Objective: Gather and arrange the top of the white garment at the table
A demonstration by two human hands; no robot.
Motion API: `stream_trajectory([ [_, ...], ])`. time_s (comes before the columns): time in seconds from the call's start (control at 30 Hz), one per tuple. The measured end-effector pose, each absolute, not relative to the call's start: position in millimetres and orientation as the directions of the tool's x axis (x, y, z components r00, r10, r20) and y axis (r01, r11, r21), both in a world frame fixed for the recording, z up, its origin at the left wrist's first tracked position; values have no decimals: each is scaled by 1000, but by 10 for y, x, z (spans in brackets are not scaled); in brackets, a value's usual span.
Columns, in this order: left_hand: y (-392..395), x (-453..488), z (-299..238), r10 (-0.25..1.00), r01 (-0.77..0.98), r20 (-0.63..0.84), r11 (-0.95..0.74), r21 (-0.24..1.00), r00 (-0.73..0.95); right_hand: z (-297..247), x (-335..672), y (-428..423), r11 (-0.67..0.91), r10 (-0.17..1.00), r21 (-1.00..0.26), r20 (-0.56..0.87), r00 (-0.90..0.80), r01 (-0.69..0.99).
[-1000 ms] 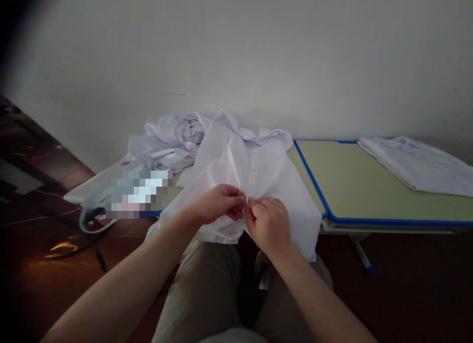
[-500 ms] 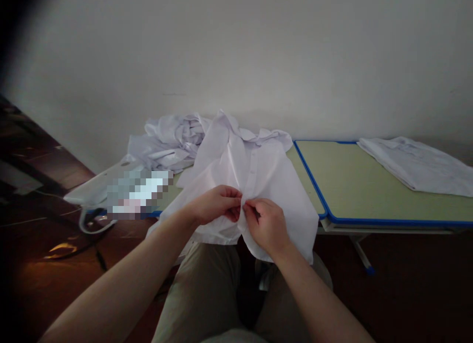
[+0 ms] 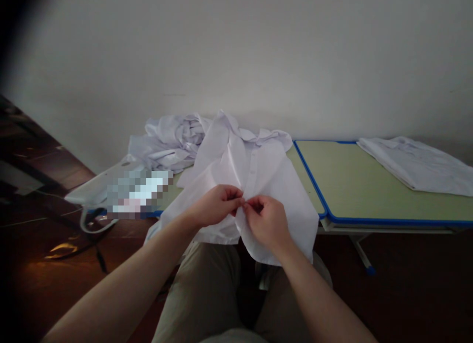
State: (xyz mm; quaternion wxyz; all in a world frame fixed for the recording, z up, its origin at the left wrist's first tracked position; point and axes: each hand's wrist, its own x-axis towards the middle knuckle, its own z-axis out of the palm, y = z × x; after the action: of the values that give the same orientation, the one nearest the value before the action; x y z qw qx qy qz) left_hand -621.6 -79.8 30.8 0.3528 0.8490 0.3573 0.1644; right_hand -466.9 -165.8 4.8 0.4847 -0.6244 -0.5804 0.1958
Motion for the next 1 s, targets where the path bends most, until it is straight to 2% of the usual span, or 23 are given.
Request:
stream_trajectory([
  [0.13,-830,-6226,389,688,472,82,-574,669,721,103,-4592,-1585,77,961,-912,176,214,403],
  [0.33,-886,-6239,509,659,468,113,-634,616,744,162,-4536,-1536,-15,992,-994,-2,125,110],
  [0.53,-919,-6205,569,662,475,230,-698,536,714,227,-4500,-1507,-92,993,-995,-88,83,35],
  [0.63,-877,-6223,544,707,503,194,-642,578,680,225,-4522,-1515,-85,992,-991,-74,104,102],
  [0.77,-861,-6268,497,735,515,177,-605,607,655,230,-4572,-1571,16,997,-930,42,62,368],
  [0.87,-913,-6282,494,693,546,153,-667,507,704,290,-4535,-1585,132,991,-809,91,-99,574],
  [0.93,-962,-6283,520,677,581,101,-691,430,729,349,-4449,-1545,159,979,-758,39,-200,632],
  [1.0,-1014,-6289,576,667,611,13,-691,386,745,403,-4317,-1454,135,981,-737,4,-196,662],
])
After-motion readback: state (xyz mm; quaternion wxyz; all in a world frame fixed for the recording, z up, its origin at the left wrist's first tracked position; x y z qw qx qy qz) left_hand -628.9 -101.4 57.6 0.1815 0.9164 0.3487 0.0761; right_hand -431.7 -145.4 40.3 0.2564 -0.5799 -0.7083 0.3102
